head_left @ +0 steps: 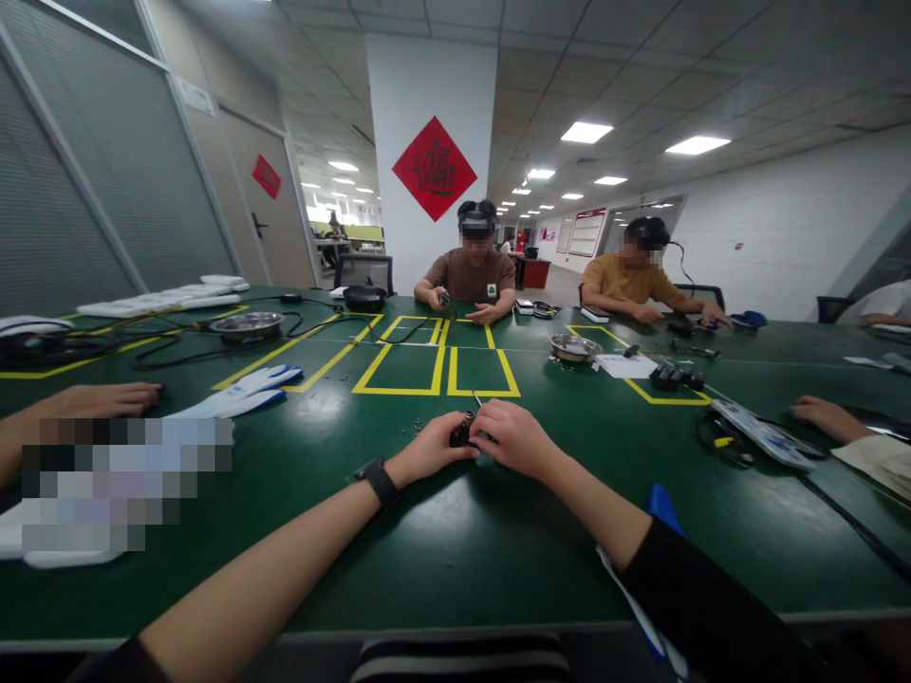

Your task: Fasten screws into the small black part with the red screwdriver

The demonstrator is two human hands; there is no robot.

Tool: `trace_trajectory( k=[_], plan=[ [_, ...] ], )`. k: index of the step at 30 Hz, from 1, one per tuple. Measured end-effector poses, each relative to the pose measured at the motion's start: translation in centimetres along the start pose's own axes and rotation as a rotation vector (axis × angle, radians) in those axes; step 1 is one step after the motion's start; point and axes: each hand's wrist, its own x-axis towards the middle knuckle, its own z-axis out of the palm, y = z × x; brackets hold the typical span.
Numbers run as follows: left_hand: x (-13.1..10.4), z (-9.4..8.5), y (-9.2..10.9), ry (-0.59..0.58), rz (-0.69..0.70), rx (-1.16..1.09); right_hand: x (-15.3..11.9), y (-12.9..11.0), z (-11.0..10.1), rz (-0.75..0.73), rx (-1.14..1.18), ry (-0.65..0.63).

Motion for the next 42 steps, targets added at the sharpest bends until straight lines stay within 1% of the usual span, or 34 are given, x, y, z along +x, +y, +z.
trace_trajectory(
  k=[4, 7, 13, 17, 22, 25, 27, 29, 30, 31, 34, 35, 36, 38, 39, 41, 42],
  plan=[
    [0.1, 0.2, -0.1, 0.014, -0.009, 0.029, 0.1, -0.2, -0.2, -0.048, -0.066, -0.037],
    [0.1, 0.1, 0.1, 0.018, -0.013, 0.036, 0.1, -0.1, -0.4, -0.051, -0.074, -0.059],
    [0.1, -0.2, 0.4, -0.004, -0.026, 0.054, 0.0, 0.4, 0.2, -0.054, -0.040, -0.033],
    [0.1, -0.3, 0.4, -0.005, -0.016, 0.084, -0.1, 0.4, 0.6, -0.008, 0.016, -0.004],
    [0.0, -0.2, 0.3, -0.002, -0.001, 0.116, -0.3, 0.1, 0.7, 0.075, 0.167, 0.006],
    [-0.1, -0.1, 0.4, 0.004, -0.007, 0.117, -0.2, 0.1, 0.6, 0.192, 0.275, 0.089],
    [-0.1, -0.1, 0.5, 0.004, -0.010, 0.100, -0.2, 0.3, 0.6, 0.327, 0.320, 0.180],
    [-0.1, -0.1, 0.7, -0.012, -0.006, 0.076, -0.4, 0.6, 0.8, 0.472, 0.323, 0.218],
    [-0.1, -0.2, 0.7, -0.021, -0.006, 0.068, -0.5, 0.8, 1.0, 0.534, 0.310, 0.196],
    [-0.1, -0.2, 0.8, -0.028, -0.009, 0.067, -0.7, 1.0, 1.3, 0.585, 0.290, 0.146],
    [-0.2, -0.3, 0.8, -0.034, -0.022, 0.079, -1.2, 1.5, 2.1, 0.669, 0.258, -0.048],
    [-0.2, -0.3, 0.8, -0.034, -0.024, 0.080, -1.3, 1.7, 2.4, 0.694, 0.261, -0.070],
    [-0.2, -0.2, 0.7, -0.036, -0.023, 0.074, -1.3, 1.8, 2.5, 0.725, 0.280, -0.055],
    [-0.1, 0.0, 0.6, -0.031, -0.020, 0.050, -1.0, 2.1, 2.7, 0.820, 0.412, 0.050],
    [0.1, 0.1, 0.5, -0.024, -0.017, 0.034, -0.8, 2.2, 2.7, 0.877, 0.537, 0.123],
    [0.6, 0.6, 0.3, -0.006, -0.011, 0.008, -0.1, 2.3, 2.6, 0.987, 0.901, 0.271],
    [1.0, 0.8, 0.2, 0.001, -0.011, 0.000, 0.2, 2.3, 2.4, 0.985, 1.078, 0.362]
  ],
)
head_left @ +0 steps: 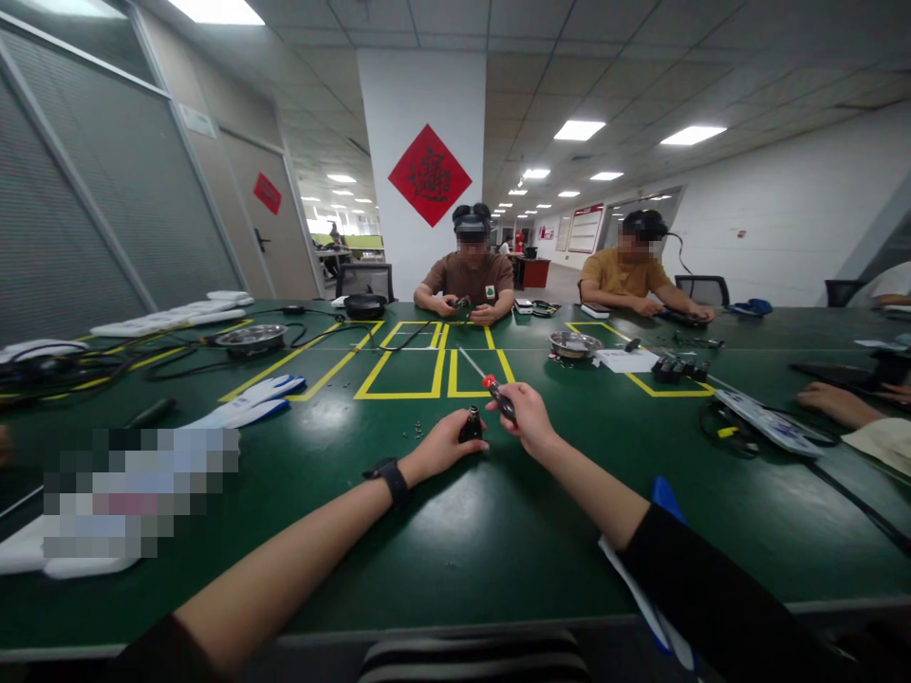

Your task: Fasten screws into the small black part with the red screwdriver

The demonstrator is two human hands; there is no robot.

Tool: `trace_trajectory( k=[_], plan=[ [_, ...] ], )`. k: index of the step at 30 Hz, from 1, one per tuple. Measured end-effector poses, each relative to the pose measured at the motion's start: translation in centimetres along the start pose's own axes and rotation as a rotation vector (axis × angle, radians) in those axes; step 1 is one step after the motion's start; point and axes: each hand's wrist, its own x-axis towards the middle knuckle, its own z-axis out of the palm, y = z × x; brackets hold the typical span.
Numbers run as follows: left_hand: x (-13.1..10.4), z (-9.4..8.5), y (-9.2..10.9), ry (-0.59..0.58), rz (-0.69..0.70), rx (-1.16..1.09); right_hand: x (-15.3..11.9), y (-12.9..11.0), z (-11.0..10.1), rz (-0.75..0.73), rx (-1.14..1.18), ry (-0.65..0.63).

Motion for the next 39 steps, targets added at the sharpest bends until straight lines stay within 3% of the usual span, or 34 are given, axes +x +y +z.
trace_trajectory(
  k=[3, 6, 10, 13, 17, 22, 26, 32, 35, 39],
  plan=[
    [1.1, 0.8, -0.2, 0.009, -0.017, -0.012, 0.0, -0.8, 0.0, -0.100, 0.398, -0.007],
    [1.6, 1.3, -0.4, 0.034, -0.031, -0.017, -0.3, -1.3, -0.5, -0.132, 0.608, -0.133],
    [1.3, 1.4, -0.5, 0.055, -0.049, -0.027, -0.6, -2.1, -1.1, -0.048, 0.813, -0.346],
    [1.0, 1.1, -0.4, 0.043, -0.073, -0.074, -0.5, -2.5, -1.5, 0.046, 0.893, -0.390],
    [1.0, 0.7, 0.1, 0.022, -0.071, -0.228, -0.4, -2.4, -2.0, 0.215, 0.837, -0.490],
    [0.8, 0.3, 1.0, 0.036, -0.084, -0.311, -0.3, -1.8, -1.7, 0.253, 0.877, -0.470],
    [0.8, 0.0, 1.3, -0.021, -0.065, -0.279, -0.2, -1.4, -1.4, 0.240, 0.901, -0.501],
    [1.3, 0.4, 0.4, -0.027, -0.102, -0.264, -0.2, -1.5, -1.1, 0.178, 0.856, -0.337],
    [1.3, 0.6, 0.1, -0.042, -0.094, -0.277, -0.4, -1.9, -0.7, 0.098, 0.874, -0.266],
    [1.2, 0.7, -0.1, -0.026, -0.029, -0.317, -1.2, -2.6, -0.2, -0.120, 0.761, -0.170]
  ],
)
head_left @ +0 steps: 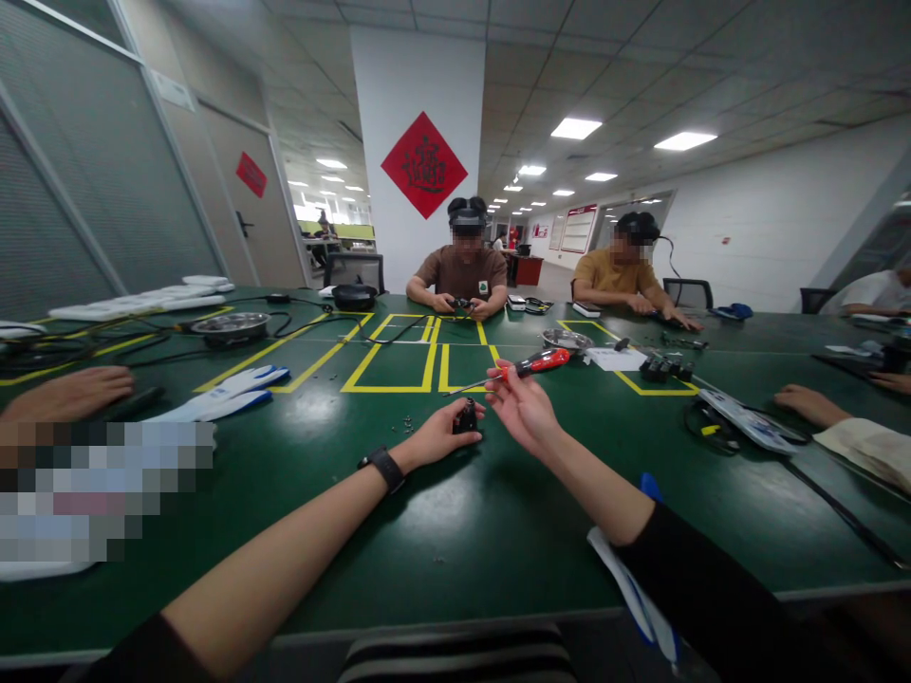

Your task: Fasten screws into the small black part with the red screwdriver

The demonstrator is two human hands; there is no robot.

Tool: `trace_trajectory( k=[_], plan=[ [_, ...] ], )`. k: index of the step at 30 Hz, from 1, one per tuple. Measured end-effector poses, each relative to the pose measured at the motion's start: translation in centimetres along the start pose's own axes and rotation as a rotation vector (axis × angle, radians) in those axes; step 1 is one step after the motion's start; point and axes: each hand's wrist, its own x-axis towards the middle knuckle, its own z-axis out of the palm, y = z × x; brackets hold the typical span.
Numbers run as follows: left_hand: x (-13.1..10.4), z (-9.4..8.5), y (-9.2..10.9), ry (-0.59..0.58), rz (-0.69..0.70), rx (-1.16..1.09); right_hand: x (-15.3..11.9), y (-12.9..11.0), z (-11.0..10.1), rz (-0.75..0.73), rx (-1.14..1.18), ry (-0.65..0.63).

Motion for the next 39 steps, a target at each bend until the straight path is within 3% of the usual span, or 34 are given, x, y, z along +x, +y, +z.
trace_trajectory(
  k=[5, 9, 23, 34, 39],
  plan=[
    [0.1, -0.2, -0.2, -0.043, -0.055, -0.100, -1.4, 0.0, 0.8, -0.282, -0.387, -0.007],
    [0.1, -0.3, 0.0, -0.055, -0.063, -0.139, -2.4, 0.4, 1.2, -0.390, -0.586, -0.030],
    [-0.4, -0.4, 0.8, -0.023, -0.027, 0.031, -2.6, 1.3, 0.8, -0.404, -0.723, -0.073],
    [-0.4, -0.4, 0.9, -0.018, -0.041, 0.017, -2.1, 1.5, 0.3, -0.450, -0.719, -0.079],
    [-0.4, -0.2, 0.5, -0.023, -0.070, -0.097, -2.1, 1.6, 0.2, -0.444, -0.708, -0.083]
  ],
)
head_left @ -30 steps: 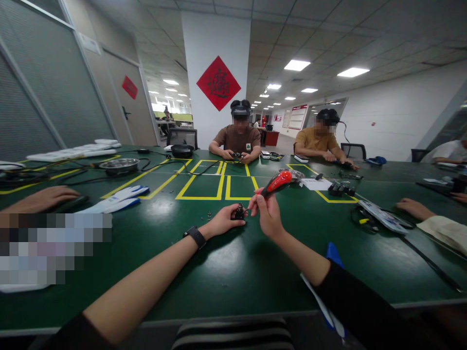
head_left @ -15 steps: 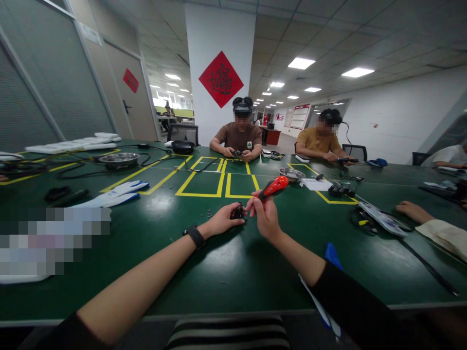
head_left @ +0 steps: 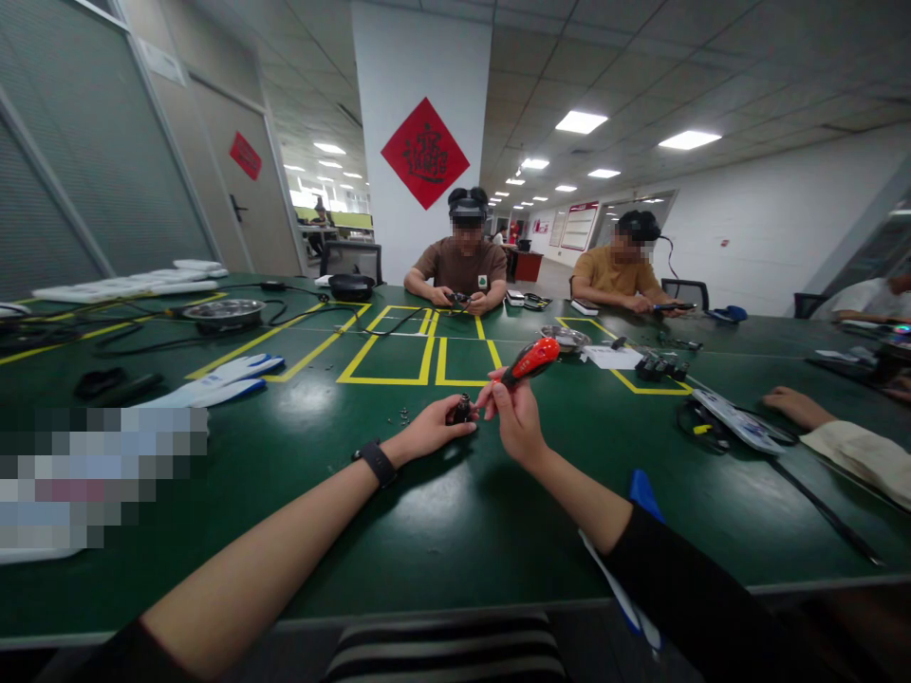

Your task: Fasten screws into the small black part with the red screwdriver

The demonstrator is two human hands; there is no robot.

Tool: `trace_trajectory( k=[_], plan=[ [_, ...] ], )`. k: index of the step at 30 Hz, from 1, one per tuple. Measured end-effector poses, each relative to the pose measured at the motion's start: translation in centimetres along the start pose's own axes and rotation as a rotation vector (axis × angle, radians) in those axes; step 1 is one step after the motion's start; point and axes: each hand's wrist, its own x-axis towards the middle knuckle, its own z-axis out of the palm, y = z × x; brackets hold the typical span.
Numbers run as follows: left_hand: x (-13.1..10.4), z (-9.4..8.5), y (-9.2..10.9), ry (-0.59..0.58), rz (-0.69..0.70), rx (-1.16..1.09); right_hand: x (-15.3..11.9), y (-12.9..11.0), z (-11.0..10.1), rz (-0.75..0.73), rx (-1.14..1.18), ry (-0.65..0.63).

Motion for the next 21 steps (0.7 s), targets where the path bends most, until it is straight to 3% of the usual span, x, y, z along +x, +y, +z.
trace_trajectory(
  k=[11, 21],
  plan=[
    [0.04, -0.10, 0.05, -0.001, -0.018, 0.012, -0.14, -0.20, 0.09, 0.009, 0.005, -0.026],
    [0.16, -0.17, -0.43, 0.003, -0.040, 0.078, 0.82, -0.97, 0.25, 0.157, 0.295, 0.005]
  ],
)
